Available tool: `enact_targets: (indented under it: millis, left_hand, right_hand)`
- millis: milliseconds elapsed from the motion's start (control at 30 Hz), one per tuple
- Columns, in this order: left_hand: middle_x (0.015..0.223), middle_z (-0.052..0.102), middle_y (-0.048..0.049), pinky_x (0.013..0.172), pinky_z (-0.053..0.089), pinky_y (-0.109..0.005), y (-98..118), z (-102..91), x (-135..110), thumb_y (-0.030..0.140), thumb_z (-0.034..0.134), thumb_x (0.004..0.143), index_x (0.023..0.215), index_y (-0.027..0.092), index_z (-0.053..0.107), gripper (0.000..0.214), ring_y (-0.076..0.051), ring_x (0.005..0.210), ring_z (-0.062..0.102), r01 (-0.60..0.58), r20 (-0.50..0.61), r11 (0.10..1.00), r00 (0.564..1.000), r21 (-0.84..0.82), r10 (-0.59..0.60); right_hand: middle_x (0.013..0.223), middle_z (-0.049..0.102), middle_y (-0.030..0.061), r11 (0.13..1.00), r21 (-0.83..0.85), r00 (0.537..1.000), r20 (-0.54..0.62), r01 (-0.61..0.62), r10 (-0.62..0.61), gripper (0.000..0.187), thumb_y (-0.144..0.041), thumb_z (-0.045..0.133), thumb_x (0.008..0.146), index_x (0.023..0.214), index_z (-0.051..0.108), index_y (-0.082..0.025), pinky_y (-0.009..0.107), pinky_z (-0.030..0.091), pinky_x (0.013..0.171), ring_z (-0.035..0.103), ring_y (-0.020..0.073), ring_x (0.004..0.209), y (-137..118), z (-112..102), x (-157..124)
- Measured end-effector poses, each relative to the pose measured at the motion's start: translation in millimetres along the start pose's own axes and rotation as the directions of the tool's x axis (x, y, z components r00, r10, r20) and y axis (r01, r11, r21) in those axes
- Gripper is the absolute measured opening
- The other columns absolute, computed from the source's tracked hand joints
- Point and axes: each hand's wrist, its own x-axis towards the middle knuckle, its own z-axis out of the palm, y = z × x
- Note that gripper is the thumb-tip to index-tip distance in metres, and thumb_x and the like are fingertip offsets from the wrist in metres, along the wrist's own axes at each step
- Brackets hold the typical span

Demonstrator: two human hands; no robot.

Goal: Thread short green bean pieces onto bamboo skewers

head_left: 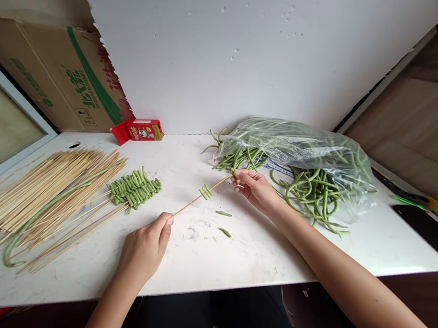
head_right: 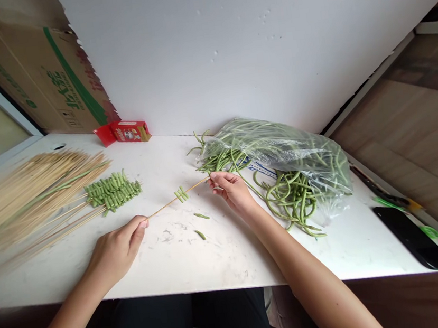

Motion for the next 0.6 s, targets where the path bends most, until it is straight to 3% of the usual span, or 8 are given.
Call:
enact_targets:
  millis: [200, 600]
  left_hand:
    - [0.081, 0.075, 0.0012, 0.061, 0.031, -0.030, 0.6, -0.1, 0.3, 0.044, 0.030, 0.113, 0.108, 0.028, 0.063, 0.037, -0.021, 0.068, 0.068, 0.004, 0.016, 1.000, 1.000, 0.022, -0.004]
    - [0.082, 0.075, 0.0020, 0.062, 0.031, -0.031, 0.4, 0.5, 0.3, 0.041, 0.030, 0.113, 0.107, 0.028, 0.062, 0.035, -0.019, 0.069, 0.069, -0.020, 0.013, 1.000, 1.000, 0.010, 0.020]
  right_hand:
    - [0.081, 0.070, 0.0027, 0.988, -0.124, 0.995, -0.039, 0.089, -0.094, 0.033, -0.054, 0.094, 0.075, 0.084, 0.083, -0.023, 0.029, 0.050, 0.068, 0.061, 0.0162, 0.077, 1.2, 1.8, -2.2]
    - [0.080, 0.070, 0.0032, 0.982, -0.161, 0.992, -0.050, 0.103, -0.112, 0.034, -0.055, 0.093, 0.074, 0.082, 0.083, -0.023, 0.031, 0.049, 0.069, 0.061, 0.0173, 0.076, 4.2, 3.9, -3.0]
